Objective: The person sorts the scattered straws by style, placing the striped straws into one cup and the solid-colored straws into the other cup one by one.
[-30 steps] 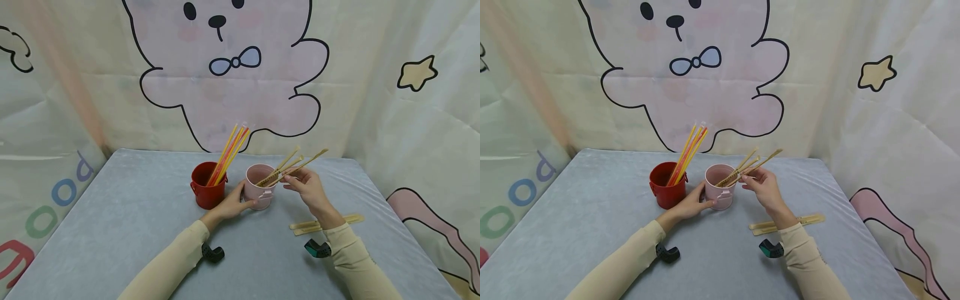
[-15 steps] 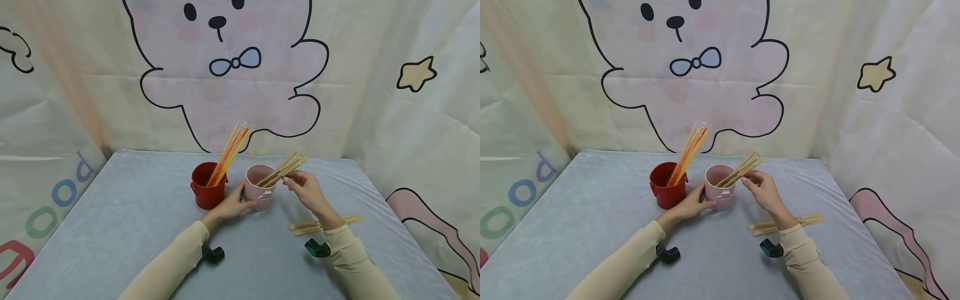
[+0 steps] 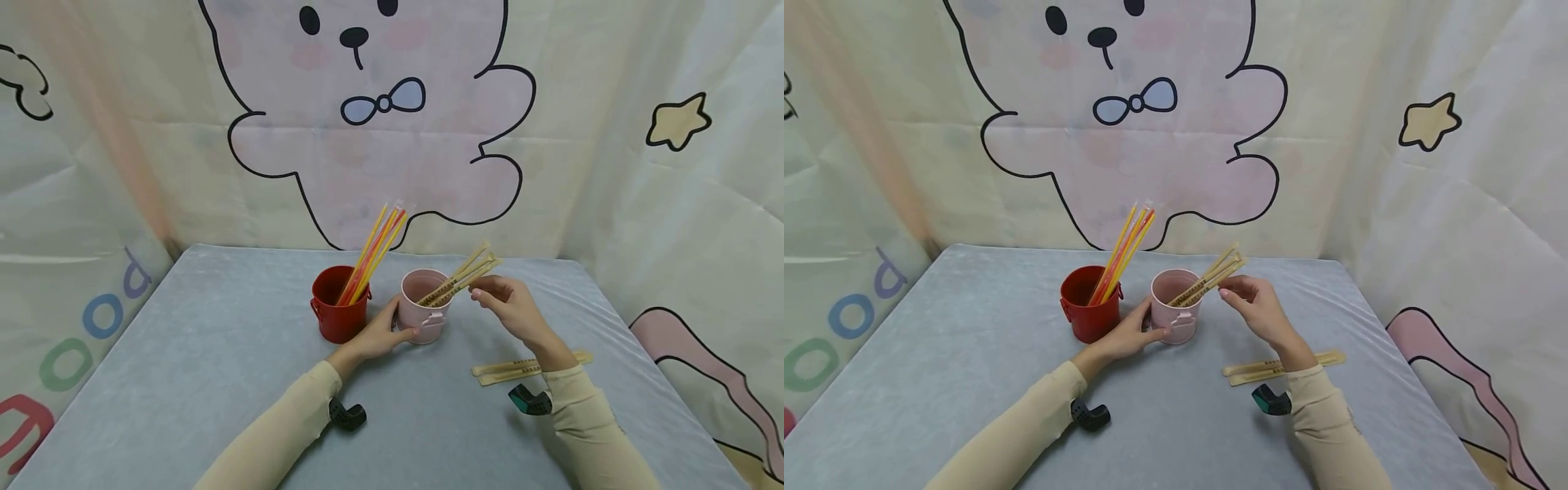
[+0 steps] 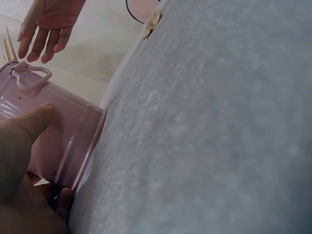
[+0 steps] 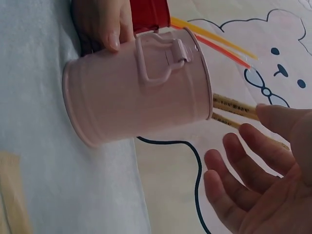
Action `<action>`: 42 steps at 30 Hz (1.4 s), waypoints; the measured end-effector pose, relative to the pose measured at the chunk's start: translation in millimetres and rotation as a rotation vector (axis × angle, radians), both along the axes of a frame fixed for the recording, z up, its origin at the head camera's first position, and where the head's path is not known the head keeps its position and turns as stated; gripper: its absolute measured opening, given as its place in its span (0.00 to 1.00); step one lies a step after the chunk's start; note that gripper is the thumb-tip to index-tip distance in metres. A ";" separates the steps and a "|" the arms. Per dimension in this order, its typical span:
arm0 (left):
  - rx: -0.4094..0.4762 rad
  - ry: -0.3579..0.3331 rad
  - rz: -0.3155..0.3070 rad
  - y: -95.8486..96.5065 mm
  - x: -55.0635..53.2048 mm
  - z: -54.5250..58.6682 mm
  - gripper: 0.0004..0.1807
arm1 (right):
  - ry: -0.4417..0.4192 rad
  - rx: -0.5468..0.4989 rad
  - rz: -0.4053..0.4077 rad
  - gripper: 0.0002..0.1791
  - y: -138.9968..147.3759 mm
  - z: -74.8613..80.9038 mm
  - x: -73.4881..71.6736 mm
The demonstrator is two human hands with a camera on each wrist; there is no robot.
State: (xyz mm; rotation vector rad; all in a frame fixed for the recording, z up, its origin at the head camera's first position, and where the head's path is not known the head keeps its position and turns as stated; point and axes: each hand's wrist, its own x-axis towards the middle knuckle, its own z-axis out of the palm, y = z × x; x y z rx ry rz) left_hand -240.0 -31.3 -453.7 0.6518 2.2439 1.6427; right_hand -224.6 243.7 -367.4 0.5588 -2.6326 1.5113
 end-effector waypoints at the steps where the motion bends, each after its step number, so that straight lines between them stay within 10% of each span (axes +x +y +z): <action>1: 0.005 -0.003 -0.003 0.6 0.0 -0.8 0.44 | -0.017 0.009 0.009 0.16 2.7 -0.6 -0.1; 26: -0.038 -0.033 0.016 1.9 1.7 0.1 0.46 | -0.174 0.287 0.438 0.17 90.3 -16.4 15.6; 42: -0.043 -0.048 0.026 0.6 -0.8 -1.9 0.47 | -0.318 0.270 0.480 0.15 111.8 -40.9 5.6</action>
